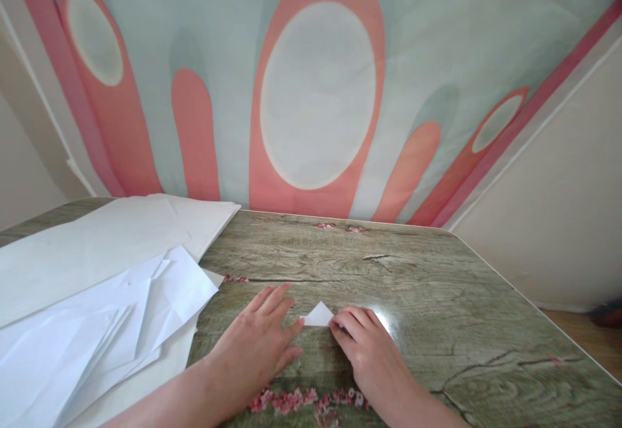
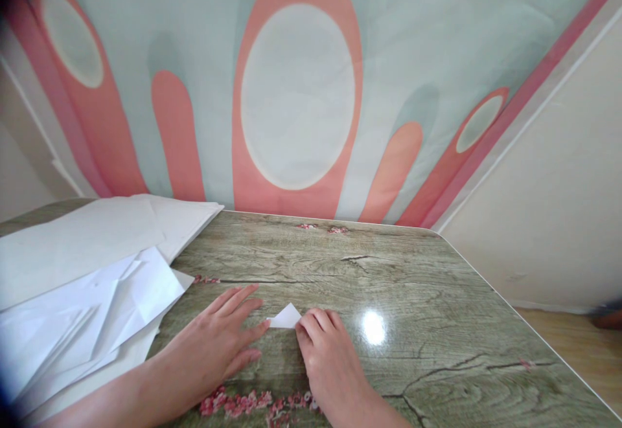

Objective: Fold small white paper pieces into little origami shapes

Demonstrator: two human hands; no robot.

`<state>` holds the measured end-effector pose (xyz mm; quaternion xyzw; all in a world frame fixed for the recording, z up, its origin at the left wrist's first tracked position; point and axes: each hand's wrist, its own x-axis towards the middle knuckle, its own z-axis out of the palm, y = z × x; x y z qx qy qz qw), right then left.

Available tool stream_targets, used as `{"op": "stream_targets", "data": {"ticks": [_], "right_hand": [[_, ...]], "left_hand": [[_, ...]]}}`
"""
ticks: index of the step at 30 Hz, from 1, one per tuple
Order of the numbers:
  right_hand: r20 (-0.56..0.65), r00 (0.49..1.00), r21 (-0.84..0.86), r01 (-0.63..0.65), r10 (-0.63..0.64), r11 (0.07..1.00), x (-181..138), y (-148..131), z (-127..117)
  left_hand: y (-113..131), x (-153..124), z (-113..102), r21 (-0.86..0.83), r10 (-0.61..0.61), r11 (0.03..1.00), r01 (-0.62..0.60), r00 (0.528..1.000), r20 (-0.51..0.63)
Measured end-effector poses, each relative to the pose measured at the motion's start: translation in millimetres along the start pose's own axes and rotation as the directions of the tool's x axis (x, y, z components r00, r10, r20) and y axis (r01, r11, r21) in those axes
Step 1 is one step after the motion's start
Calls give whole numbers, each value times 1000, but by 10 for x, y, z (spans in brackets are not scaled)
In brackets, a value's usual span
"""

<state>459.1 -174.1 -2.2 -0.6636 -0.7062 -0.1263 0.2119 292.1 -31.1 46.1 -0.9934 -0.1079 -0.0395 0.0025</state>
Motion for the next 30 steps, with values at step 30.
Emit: {"op": "stream_targets", "data": {"ticks": [30], "right_hand": [[-143,985,100,-82,96,992,-46,58,-78]], "left_hand": [[31,128,212,-18,142,988,-152,952,-272]]}}
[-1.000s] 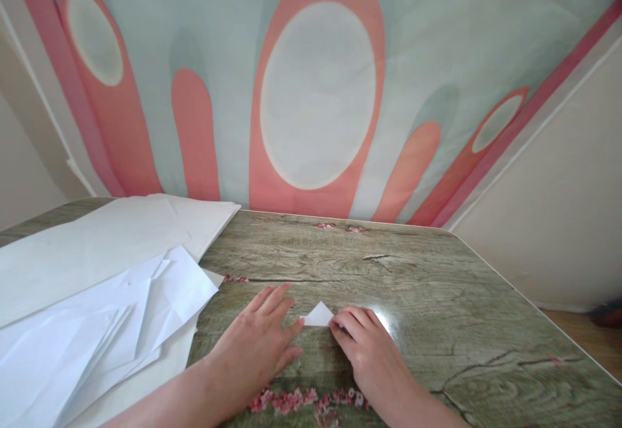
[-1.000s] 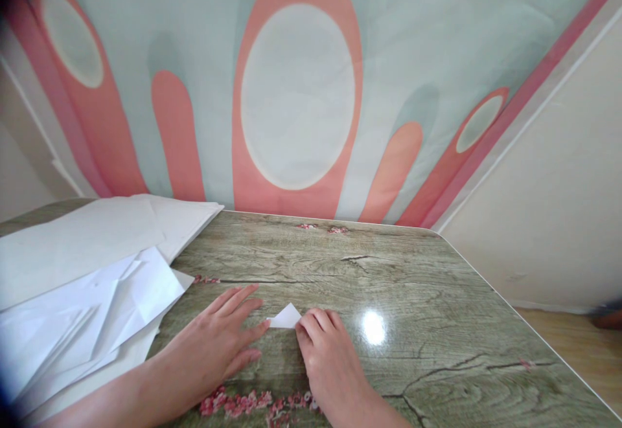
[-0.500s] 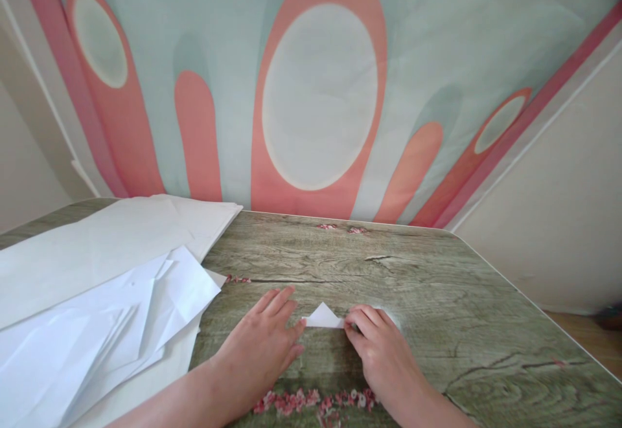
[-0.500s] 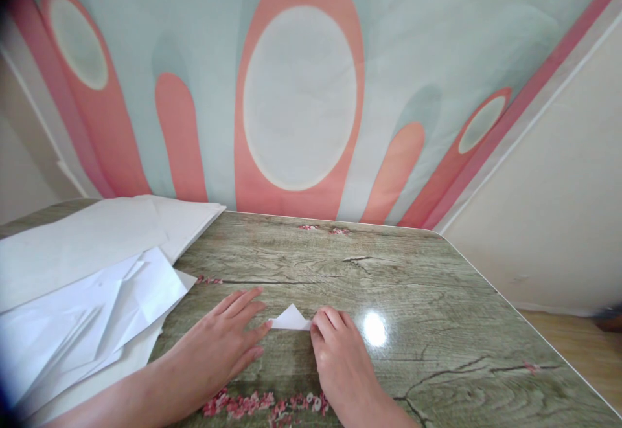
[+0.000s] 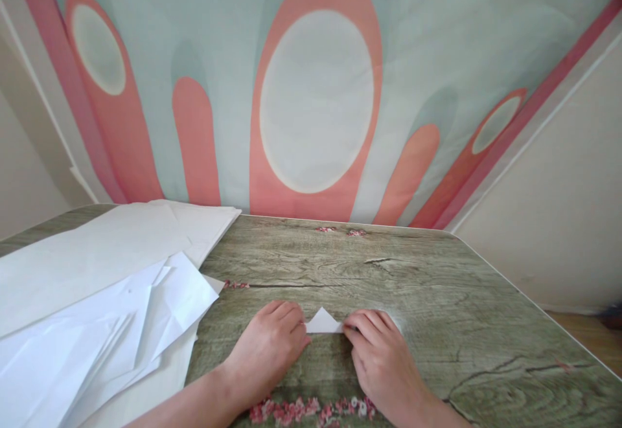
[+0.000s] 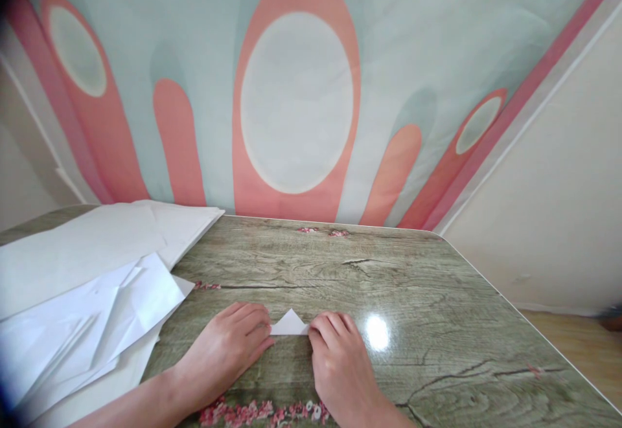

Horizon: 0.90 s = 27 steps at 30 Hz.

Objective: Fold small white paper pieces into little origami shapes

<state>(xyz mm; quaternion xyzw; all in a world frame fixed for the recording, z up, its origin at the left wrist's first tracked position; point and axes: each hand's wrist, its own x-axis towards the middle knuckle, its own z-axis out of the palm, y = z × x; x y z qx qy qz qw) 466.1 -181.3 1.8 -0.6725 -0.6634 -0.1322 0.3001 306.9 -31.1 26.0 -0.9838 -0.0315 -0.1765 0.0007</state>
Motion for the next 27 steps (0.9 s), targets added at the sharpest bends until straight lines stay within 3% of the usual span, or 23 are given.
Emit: {"op": "stream_targets", "data": {"ticks": [10,22,27], "right_hand": [[65,998,-14,-6,7,1000,35,5,39],[50,998,15,34,-35,999,64,-22,54],[29,999,86,-17,15,996,74,-22,44]], "left_hand": [[43,56,49,-57,51,997,-50,998,28],[65,94,32,-29,25,999,-21,989,145],[44,122,-16,-81,-7,996,21,985,170]]}}
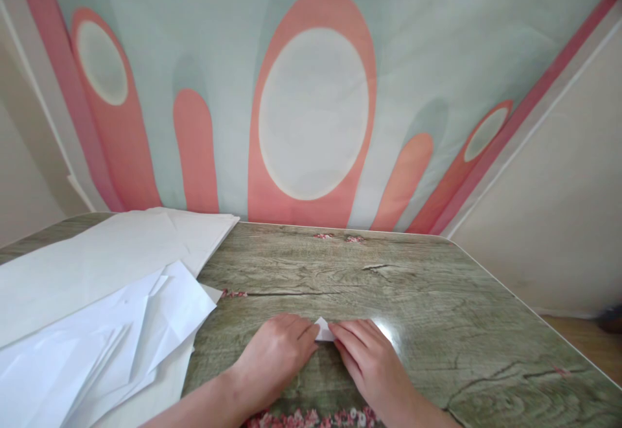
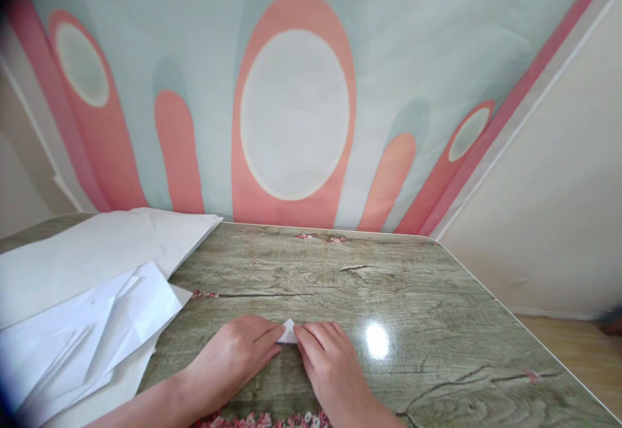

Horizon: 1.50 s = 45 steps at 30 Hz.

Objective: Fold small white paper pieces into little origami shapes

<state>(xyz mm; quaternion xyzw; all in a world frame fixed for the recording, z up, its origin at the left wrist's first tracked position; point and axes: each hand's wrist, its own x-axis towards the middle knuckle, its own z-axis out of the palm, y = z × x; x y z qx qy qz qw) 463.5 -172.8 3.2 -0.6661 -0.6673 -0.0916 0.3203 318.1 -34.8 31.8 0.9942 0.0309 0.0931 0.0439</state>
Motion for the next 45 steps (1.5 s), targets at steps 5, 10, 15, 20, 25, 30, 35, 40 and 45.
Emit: {"op": "stream_targets", "data": {"ticks": [5,10,15,20,25,30,35,40,45], "right_hand": [[-19,997,171,-72,76,983,23,35,9],[-26,958,382,-256,287,888,120,92,-42],[180,823,693,-495,540,524,298,78,-9],[251,787,841,-465,563,275,366,33,123],[238,803,838,-454,546,303,320,7,126],[236,805,839,-452,545,304,275,0,122],[230,807,853,-436,545,285,238,20,160],[232,800,835,-456,554,309,224,21,142],[245,801,825,-468,546,316,240,12,123]], "left_hand": [[-57,73,-31,-119,-12,993,10,1000,-16],[-62,167,-26,-566,-226,803,186,974,-1],[-63,201,-13,-900,-321,336,277,932,167],[-116,184,68,-951,-358,238,199,928,105],[-134,161,107,-950,-362,251,185,928,85],[-134,149,88,-943,-371,259,210,923,104],[-156,138,101,-935,-381,280,218,919,100],[-169,129,137,-943,-334,267,198,937,103],[-164,116,151,-942,-366,288,173,929,59]]}}
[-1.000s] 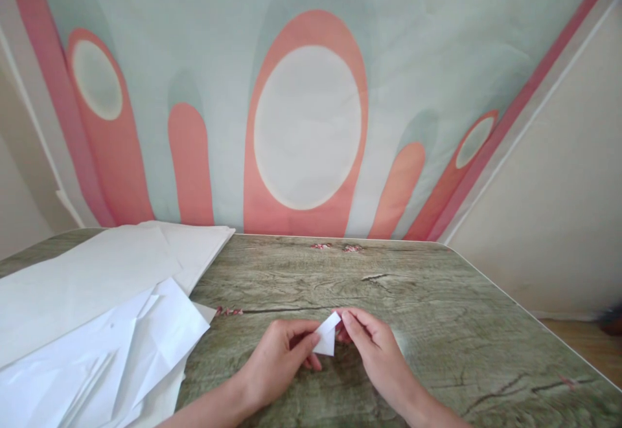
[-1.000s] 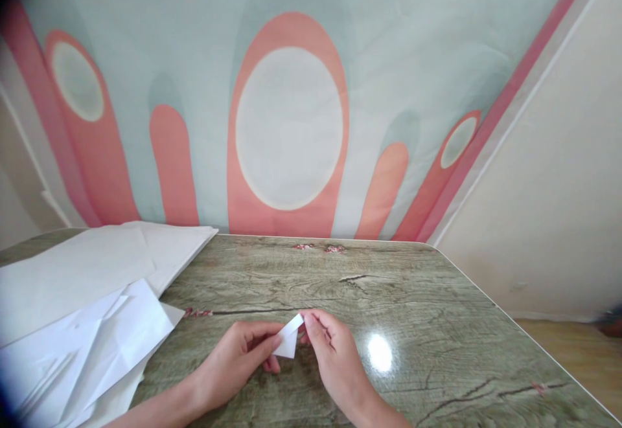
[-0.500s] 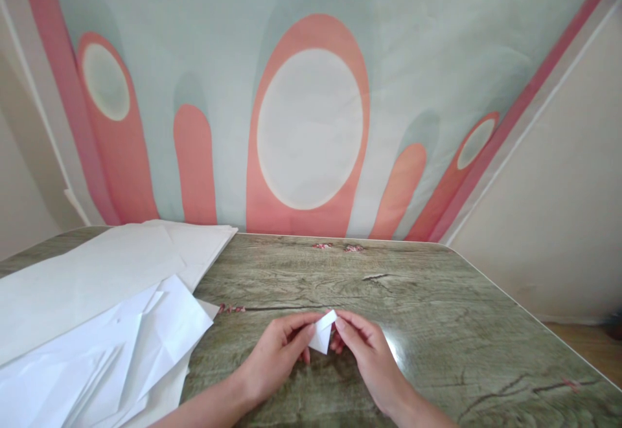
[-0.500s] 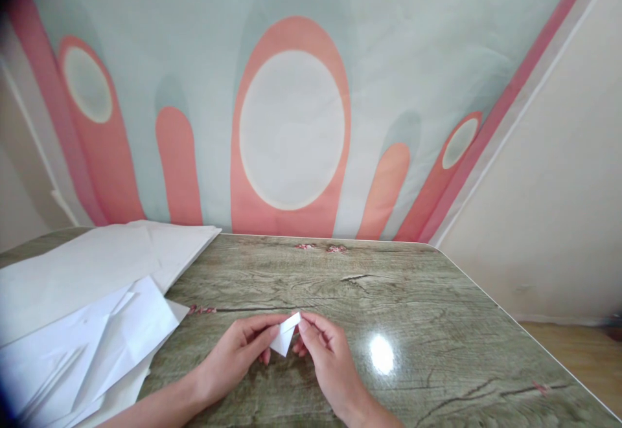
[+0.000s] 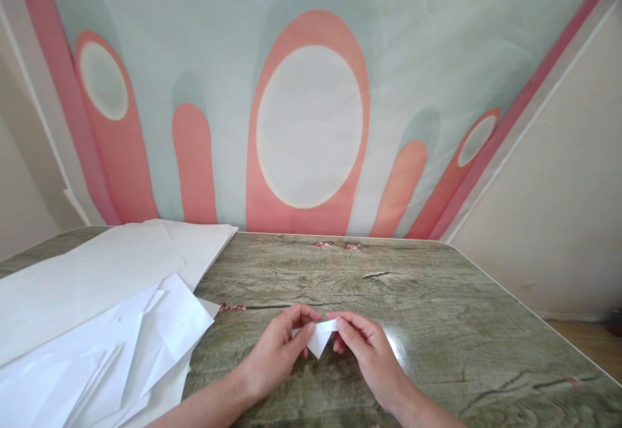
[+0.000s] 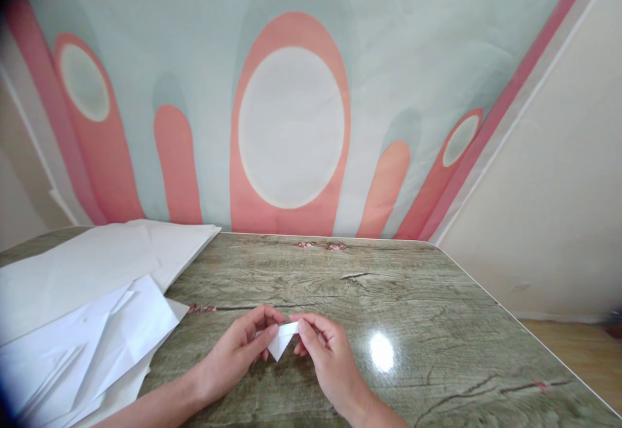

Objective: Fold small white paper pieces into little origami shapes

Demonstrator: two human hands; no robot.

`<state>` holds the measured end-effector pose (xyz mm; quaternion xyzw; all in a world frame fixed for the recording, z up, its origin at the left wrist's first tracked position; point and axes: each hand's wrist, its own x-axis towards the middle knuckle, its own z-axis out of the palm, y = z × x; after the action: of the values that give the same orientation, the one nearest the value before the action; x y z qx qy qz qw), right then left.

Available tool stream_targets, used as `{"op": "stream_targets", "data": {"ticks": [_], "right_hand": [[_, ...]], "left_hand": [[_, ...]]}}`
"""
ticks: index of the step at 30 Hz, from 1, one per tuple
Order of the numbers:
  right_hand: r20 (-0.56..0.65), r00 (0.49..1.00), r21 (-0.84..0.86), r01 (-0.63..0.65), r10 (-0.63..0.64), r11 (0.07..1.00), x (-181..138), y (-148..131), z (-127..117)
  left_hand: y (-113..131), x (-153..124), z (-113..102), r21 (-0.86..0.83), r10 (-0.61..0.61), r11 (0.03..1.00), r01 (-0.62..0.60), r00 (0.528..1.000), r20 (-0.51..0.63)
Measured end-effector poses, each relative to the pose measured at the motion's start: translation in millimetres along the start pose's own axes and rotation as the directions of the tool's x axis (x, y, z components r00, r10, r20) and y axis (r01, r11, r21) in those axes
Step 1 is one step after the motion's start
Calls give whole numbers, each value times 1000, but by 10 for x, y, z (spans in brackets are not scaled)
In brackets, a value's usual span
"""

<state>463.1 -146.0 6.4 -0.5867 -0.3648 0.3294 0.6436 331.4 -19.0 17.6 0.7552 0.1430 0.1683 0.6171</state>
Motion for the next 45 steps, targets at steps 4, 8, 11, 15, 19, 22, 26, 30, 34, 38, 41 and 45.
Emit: {"op": "stream_targets", "data": {"ticks": [4,8,11,15,19,22,26,30,34,38,41,45], "right_hand": [[-6,1000,-22,-3,2,1000,18,10,5],[-12,1000,-57,-7,6,998,23,4,17],[-41,999,-65,-25,22,998,23,3,32],[-50,998,-53,-25,22,998,31,42,33],[-91,996,-60,-13,8,998,38,97,14],[-88,996,-40,-20,17,999,36,110,16],[-84,996,8,-29,30,1000,31,93,30],[-79,997,14,-19,20,1000,28,77,26],[-71,997,9,-25,25,1000,34,77,19],[-61,998,-9,-20,20,1000,40,73,20],[-53,998,-30,-19,17,999,40,66,23],[-43,999,-58,-20,17,998,40,57,32]], "left_hand": [[59,-46,18,242,82,968,-69,996,-42],[120,-105,74,401,158,906,-133,987,-29],[113,-134,119,485,214,860,-159,975,-59],[91,-136,116,619,316,751,-229,948,-32],[110,-123,80,690,334,681,-246,942,6],[121,-115,76,719,330,656,-230,944,1],[94,-111,85,725,328,652,-223,945,-4],[37,-109,77,674,319,703,-226,948,-16],[26,-89,65,577,298,783,-232,954,-21],[75,-62,59,479,284,843,-245,959,-10],[99,-50,53,413,267,879,-240,964,-10],[108,-45,48,355,219,914,-193,975,-33]]}}
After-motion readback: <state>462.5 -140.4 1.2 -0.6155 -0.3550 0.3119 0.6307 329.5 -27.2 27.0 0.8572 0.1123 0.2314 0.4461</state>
